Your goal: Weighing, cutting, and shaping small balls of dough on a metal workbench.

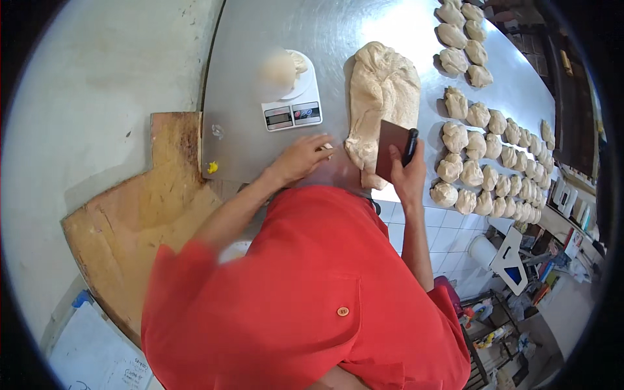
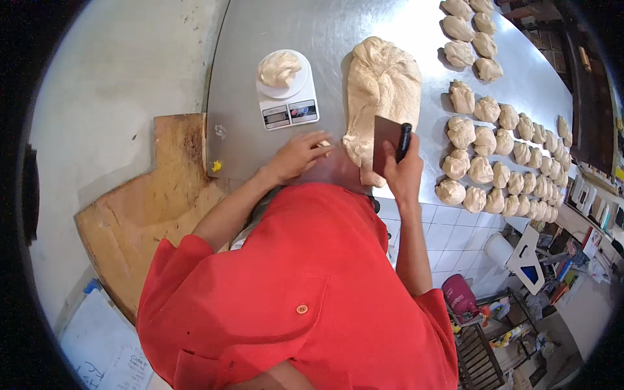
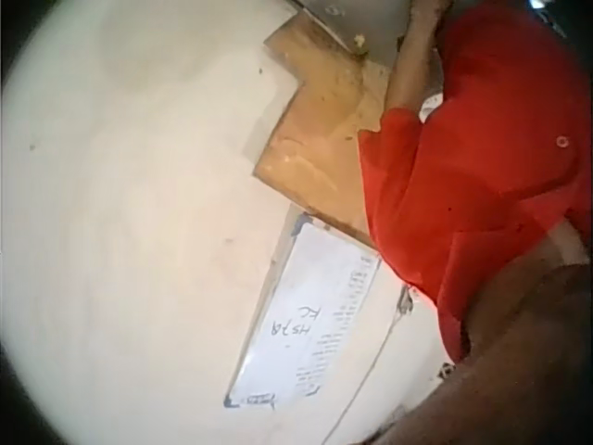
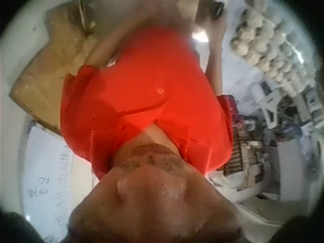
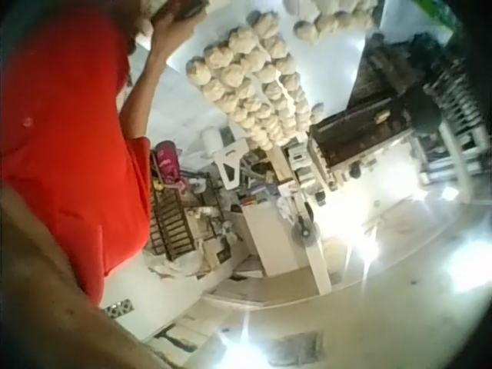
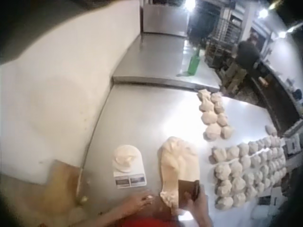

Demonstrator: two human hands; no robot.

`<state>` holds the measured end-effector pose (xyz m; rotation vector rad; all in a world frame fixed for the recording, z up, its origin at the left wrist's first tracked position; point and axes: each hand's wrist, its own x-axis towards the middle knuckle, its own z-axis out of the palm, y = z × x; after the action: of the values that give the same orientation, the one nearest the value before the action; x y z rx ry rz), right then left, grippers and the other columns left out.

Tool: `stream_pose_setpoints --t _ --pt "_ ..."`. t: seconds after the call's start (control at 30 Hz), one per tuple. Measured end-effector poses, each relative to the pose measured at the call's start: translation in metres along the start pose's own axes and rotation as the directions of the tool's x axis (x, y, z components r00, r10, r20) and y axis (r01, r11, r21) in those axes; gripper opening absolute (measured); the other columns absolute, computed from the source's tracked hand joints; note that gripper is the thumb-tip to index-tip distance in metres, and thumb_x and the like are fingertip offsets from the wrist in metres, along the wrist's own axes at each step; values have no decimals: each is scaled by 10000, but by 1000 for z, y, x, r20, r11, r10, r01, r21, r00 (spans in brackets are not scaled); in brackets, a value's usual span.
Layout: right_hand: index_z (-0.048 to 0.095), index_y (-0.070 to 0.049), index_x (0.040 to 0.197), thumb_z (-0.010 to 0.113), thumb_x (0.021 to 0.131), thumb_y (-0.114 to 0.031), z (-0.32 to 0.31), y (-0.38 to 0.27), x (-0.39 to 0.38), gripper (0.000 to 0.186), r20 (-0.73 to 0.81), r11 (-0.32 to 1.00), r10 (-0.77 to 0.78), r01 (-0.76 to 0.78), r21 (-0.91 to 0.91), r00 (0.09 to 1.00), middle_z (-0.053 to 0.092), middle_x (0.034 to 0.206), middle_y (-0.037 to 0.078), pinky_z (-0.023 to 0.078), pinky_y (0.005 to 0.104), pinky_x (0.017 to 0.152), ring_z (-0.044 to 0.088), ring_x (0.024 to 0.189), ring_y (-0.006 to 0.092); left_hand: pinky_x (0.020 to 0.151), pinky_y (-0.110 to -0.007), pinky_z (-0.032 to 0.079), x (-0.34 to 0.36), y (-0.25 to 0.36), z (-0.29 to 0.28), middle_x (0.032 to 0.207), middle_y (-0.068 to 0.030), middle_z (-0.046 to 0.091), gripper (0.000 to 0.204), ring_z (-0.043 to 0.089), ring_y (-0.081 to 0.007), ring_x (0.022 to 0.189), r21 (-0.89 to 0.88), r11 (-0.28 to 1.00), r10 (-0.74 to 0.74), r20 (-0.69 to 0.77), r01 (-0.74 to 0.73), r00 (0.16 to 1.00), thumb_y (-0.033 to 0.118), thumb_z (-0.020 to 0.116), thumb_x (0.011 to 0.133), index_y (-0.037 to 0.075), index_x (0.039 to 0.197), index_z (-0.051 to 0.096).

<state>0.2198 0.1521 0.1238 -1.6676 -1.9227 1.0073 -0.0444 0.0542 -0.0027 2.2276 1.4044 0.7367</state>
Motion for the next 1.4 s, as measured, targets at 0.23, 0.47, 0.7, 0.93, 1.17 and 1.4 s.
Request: stream_pose_setpoints --t 0.23,0.47,0.7,0.93,1.17,1.4 --pt "549 -45 1283 704 967 -179 6 -7 -4 377 -13 1000 -14 14 -28 1000 660 832 131 488 408 651 575 673 282 996 -339 493 5 26 22 1299 -86 637 416 618 -264 1114 -103 974 -216 -171 200 961 134 689 901 123 1317 671" --pt "528 -59 1285 666 953 -136 31 -32 -36 368 38 980 11 -4 -198 999 715 852 227 493 520 606 678 702 461 946 -318 503 -16 23 29 1255 -58 647 435 633 -249 1053 -193 966 -204 -168 171 964 96 726 873 107 1304 669" --pt "512 -68 1291 625 955 -111 65 -18 -50 357 183 965 -11 59 -254 983 713 855 261 495 570 625 679 739 514 925 -338 509 -13 23 33 1213 -56 672 395 639 -260 1021 -372 877 -404 -228 304 886 64 739 859 68 1250 678" --pt "500 -64 1285 617 959 -107 76 -12 -45 349 207 965 -60 110 -236 976 704 857 280 495 576 633 677 753 524 917 -346 511 -10 22 26 1183 -56 681 339 638 -262 1007 -316 907 -358 -231 278 905 70 744 857 63 1193 698" --pt "501 -57 1300 633 951 -123 61 -28 -32 379 166 979 60 -26 -200 984 701 860 277 496 567 650 676 763 510 947 -372 494 42 -8 -64 1149 -43 674 263 630 -250 1031 -58 930 -327 -579 362 747 125 741 867 119 1129 726" --pt "582 -35 1238 651 887 -104 75 -8 4 365 102 871 -158 187 -454 982 651 1056 250 517 500 755 635 906 441 1125 -461 336 82 -94 -112 1421 -45 564 621 493 -249 1347 303 874 -255 -381 380 889 312 811 814 214 1396 619"
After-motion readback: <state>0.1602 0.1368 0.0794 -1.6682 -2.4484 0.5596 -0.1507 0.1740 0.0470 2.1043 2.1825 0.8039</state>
